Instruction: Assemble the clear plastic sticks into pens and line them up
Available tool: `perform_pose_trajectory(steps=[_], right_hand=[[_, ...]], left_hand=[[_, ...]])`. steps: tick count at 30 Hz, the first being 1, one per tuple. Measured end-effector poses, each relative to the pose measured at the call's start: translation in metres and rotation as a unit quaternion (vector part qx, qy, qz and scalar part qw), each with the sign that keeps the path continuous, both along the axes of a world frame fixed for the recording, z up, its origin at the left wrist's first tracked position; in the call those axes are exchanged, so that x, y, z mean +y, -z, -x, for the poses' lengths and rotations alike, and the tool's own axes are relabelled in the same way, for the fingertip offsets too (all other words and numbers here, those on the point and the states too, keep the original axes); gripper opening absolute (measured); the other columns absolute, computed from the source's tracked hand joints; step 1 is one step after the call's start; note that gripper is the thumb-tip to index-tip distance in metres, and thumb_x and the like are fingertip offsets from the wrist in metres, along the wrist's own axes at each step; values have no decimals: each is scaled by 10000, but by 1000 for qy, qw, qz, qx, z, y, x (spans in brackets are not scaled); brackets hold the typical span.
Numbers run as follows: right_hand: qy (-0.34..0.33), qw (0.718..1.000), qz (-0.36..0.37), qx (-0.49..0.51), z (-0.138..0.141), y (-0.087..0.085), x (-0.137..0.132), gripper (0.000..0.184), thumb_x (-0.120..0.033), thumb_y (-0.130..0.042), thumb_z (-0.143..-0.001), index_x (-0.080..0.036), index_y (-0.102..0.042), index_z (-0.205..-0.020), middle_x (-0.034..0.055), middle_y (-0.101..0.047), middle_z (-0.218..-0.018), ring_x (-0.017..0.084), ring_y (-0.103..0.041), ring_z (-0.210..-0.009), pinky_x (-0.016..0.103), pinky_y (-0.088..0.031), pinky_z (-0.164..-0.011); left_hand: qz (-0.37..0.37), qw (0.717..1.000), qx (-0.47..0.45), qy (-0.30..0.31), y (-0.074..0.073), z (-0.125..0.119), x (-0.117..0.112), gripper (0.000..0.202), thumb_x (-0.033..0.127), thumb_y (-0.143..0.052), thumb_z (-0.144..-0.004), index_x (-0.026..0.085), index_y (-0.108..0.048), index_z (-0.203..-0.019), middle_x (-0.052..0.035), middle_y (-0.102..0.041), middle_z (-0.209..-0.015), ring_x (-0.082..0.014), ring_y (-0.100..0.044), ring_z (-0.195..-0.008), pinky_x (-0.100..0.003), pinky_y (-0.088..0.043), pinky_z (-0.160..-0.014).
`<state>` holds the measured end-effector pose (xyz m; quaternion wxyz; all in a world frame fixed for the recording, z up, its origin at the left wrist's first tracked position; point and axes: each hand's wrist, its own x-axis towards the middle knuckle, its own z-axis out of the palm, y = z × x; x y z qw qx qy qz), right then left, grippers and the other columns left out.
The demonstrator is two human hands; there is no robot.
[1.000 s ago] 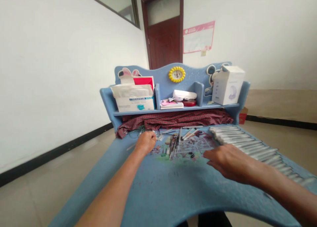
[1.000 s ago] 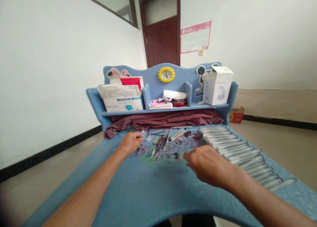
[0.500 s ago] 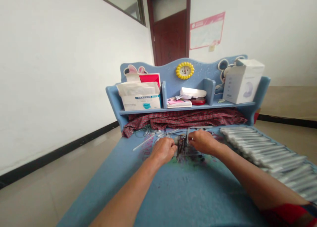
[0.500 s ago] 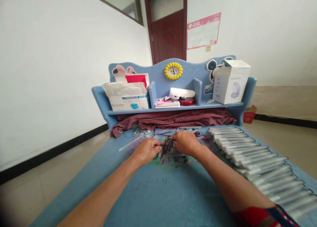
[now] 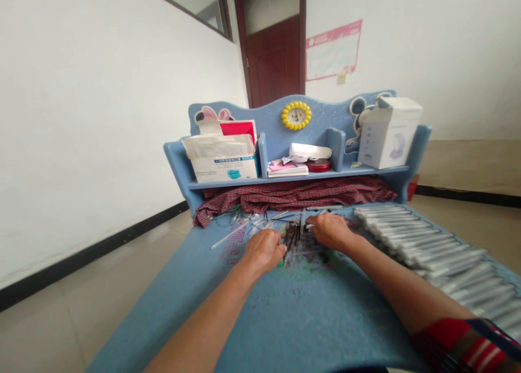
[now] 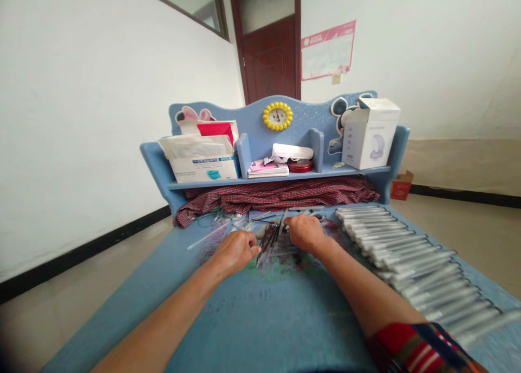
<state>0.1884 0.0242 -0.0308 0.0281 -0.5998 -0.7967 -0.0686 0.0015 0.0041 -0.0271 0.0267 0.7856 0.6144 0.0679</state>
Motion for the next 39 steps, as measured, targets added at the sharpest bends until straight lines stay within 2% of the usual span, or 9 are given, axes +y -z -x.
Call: perform_pose_trajectory(steps=[5,12,18,26,34,39], right_hand=[[25,1000,15,9,-9,1,7,323,-253,-372,-846,-249,-597,-1078,110,-653,-951,223,-601,-932,305,-424,-741],[22,999,12,-43,-9,3,6,315,-225,-382,-832,-203,-604,-1053,130,-650,-937,226,-613,-886,311,-434,-718],[-16,997,9,-69,-8,2,4,353,-152,-385,-794,-193,-582,-1085,144,-652,-940,251,-619,-887,339,-448,-710],[-79,991,20,-106,-4,-5,-5,309,-78,-418,-738,-113,-619,-969,183,-650,-915,266,-625,-871,345,-464,-703],[-98,990,-21,-104,-4,-2,-9,257,-99,-456,-698,-128,-609,-902,163,-664,-862,282,-633,-812,329,-448,-638],[-77,987,-138,-35,-4,-7,-10,223,-184,-400,-776,-162,-550,-939,104,-666,-743,230,-623,-665,263,-345,-555]], left_hand=[[-10,1000,14,15,3,3,2,165,273,-511,-700,192,-647,-654,-47,-644,-661,-175,-594,-689,-238,-381,-595],[10,1000,-3,13,1,3,1,147,231,-523,-683,181,-661,-676,-69,-659,-691,-197,-601,-694,-259,-396,-607],[-1,1000,5,26,2,5,3,166,202,-487,-685,173,-648,-659,-61,-643,-648,-172,-580,-633,-244,-368,-565],[4,999,-15,43,1,8,5,173,210,-470,-715,160,-634,-684,-54,-625,-650,-162,-563,-627,-243,-358,-571],[-13,998,-42,42,2,11,9,145,200,-466,-739,159,-605,-734,-62,-634,-706,-172,-572,-680,-239,-363,-586],[-19,998,-47,34,5,12,11,116,196,-491,-713,182,-606,-705,-53,-635,-679,-194,-580,-682,-249,-359,-579]])
